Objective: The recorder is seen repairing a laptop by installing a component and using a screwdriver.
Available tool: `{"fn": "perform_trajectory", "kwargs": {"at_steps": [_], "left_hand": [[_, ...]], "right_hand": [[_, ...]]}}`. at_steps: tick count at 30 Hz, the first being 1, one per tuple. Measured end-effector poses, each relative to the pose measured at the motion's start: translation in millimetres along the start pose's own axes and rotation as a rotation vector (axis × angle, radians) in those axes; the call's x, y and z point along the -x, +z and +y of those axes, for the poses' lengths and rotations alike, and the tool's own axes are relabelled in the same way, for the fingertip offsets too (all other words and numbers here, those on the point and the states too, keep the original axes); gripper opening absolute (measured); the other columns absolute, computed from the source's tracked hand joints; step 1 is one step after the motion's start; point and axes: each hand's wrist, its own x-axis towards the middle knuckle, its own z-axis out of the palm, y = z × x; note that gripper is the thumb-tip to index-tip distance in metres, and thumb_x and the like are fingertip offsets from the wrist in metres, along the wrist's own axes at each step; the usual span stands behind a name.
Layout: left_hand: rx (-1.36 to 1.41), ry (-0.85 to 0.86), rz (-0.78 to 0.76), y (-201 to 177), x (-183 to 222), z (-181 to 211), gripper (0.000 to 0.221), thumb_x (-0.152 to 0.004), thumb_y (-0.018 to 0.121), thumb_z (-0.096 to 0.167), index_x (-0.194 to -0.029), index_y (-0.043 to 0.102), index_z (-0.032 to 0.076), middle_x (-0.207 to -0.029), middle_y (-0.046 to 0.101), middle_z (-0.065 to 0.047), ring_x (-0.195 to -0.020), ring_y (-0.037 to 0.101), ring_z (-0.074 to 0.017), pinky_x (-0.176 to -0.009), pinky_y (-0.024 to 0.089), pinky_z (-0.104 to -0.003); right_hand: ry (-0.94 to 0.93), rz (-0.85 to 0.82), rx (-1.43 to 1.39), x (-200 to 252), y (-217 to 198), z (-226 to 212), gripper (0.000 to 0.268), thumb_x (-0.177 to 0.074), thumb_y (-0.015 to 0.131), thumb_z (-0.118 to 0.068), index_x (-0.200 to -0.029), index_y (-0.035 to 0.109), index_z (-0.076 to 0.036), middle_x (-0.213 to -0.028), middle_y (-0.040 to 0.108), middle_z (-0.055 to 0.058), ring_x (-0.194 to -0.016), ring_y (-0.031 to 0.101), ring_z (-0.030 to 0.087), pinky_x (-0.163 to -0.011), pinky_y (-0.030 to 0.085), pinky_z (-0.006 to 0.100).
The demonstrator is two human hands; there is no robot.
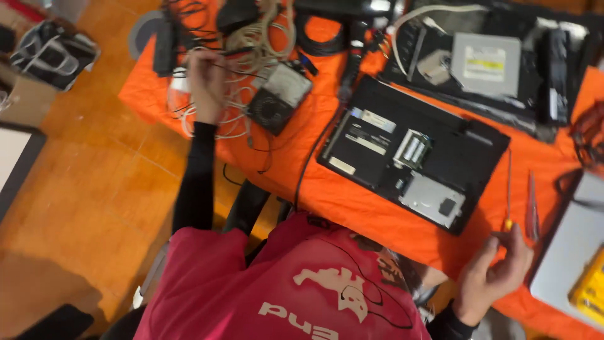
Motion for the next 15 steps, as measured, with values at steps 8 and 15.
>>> {"fn": "perform_trajectory", "kwargs": {"at_steps": [8, 15], "left_hand": [[-0.886, -0.088, -0.549, -30, -33, 56, 0.08, -0.085, 0.095, 0.011, -0.15, 0.052, -0.004, -0.132, 0.064, -0.018, -0.12, 0.062, -0.0292, -0.105, 0.053, -0.041], [-1.044, 0.038, -0.729, 29, -11, 155, 0.075, -0.089, 0.078, 0.001, -0.153, 0.04, -0.01, -0.141, 0.055, -0.03, -0.131, 0.057, -0.0449, -0.11, 0.048, -0.047]], "right_hand": [[0.091, -0.032, 0.122, -12, -22, -28, 0.039, -0.107, 0.059, 0.011, -0.144, 0.061, 0.0, -0.113, 0.059, 0.014, -0.101, 0.059, 0.025, -0.093, 0.049, 0.033], [0.126, -0.014, 0.277, -18, -29, -11, 0.036, -0.106, 0.065, 0.009, -0.14, 0.062, 0.0, -0.117, 0.058, 0.013, -0.112, 0.054, 0.027, -0.102, 0.045, 0.037]]}}
